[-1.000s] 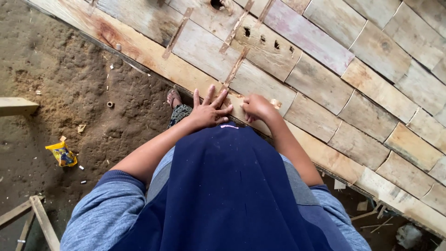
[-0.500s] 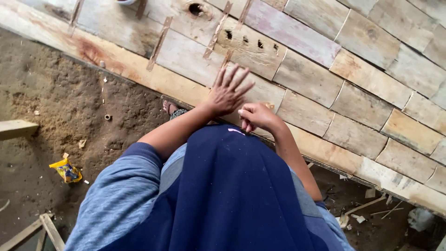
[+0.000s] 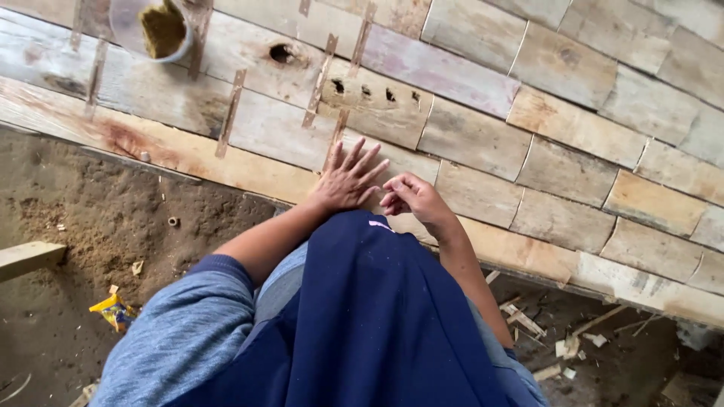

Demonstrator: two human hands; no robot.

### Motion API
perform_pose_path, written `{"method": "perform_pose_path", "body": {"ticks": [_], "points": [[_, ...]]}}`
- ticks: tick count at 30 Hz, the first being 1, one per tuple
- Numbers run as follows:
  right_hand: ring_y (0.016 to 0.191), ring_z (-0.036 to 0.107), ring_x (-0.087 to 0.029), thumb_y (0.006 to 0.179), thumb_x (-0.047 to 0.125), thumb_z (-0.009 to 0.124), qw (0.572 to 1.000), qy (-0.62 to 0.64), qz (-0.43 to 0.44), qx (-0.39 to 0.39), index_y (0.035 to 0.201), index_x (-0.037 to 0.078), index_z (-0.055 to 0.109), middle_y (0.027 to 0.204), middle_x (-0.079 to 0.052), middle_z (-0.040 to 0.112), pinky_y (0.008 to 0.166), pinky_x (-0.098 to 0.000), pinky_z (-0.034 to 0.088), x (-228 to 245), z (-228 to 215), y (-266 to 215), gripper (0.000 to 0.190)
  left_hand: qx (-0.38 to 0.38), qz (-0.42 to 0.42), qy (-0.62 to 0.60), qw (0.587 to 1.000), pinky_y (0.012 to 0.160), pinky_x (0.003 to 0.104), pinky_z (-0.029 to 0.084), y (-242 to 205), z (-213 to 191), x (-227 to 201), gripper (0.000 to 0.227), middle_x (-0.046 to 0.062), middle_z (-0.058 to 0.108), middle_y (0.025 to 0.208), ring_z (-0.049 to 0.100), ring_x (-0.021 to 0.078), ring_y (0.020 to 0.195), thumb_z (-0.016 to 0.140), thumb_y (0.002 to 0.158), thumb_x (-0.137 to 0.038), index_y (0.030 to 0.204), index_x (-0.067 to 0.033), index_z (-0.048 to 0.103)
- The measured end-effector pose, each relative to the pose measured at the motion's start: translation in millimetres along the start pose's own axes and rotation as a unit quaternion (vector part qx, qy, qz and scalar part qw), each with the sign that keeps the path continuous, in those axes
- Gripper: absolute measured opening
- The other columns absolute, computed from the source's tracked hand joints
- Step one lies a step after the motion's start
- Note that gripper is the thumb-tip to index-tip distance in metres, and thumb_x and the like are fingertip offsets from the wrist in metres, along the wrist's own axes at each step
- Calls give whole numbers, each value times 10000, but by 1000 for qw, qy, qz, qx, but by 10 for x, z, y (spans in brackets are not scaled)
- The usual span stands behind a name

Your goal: The person applies adhesive tape to a wooden surface by hand. They tear off strips of tape, dip them into a container of paste, and press them onto the wood. The person repeats this process multiple times across the surface.

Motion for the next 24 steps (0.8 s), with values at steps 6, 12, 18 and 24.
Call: {"method": "perform_pose_path", "body": {"ticks": [6, 12, 18, 24], "points": [[1042, 752, -313, 1067, 149, 541, 978, 152, -124, 75, 1329, 38, 505, 1142, -206, 727, 913, -399, 611, 472, 377, 15, 287, 46, 1, -43, 998, 1203, 629, -33, -101, 424, 304, 1003, 48, 166, 1733, 69, 355, 1590, 666, 789, -435, 1671, -255, 223], [1220, 664, -408, 1069, 194, 503, 926, 271, -183, 188, 1334, 61, 530, 1299, -277, 659, 1037, -516, 537, 800, 831, 101, 298, -107, -133, -749, 640, 1223, 478, 298, 50, -733, 476, 912, 196, 561, 1479, 497, 294, 1415, 403, 709, 126, 1595, -89, 392], [1307, 601, -437, 1066, 294, 479, 898, 335, -195, 208, 1366, 87, 524, 1423, -295, 576, 1090, -554, 510, 1027, 1263, 254, 368, 19, -196, -738, 646, 821, 264, 535, -122, -1066, 665, 519, -18, 620, 930, 646, 112, 869, 694, 793, 88, 1242, -170, 664], [1374, 559, -395, 1081, 326, 465, 886, 354, -227, 193, 1405, 106, 530, 1500, -229, 540, 1160, -518, 480, 1161, 1568, 388, 397, -23, -228, -682, 695, 809, 259, 489, -490, -649, 1035, 141, -20, 625, 901, 567, 90, 855, 796, 876, -92, 1005, -122, 747]]}}
Point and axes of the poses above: each hand's wrist, its own y-axis towards the middle knuckle, its own z-axis out of the palm, x = y × z, the point moved 9 cm from there along y, towards the middle knuckle
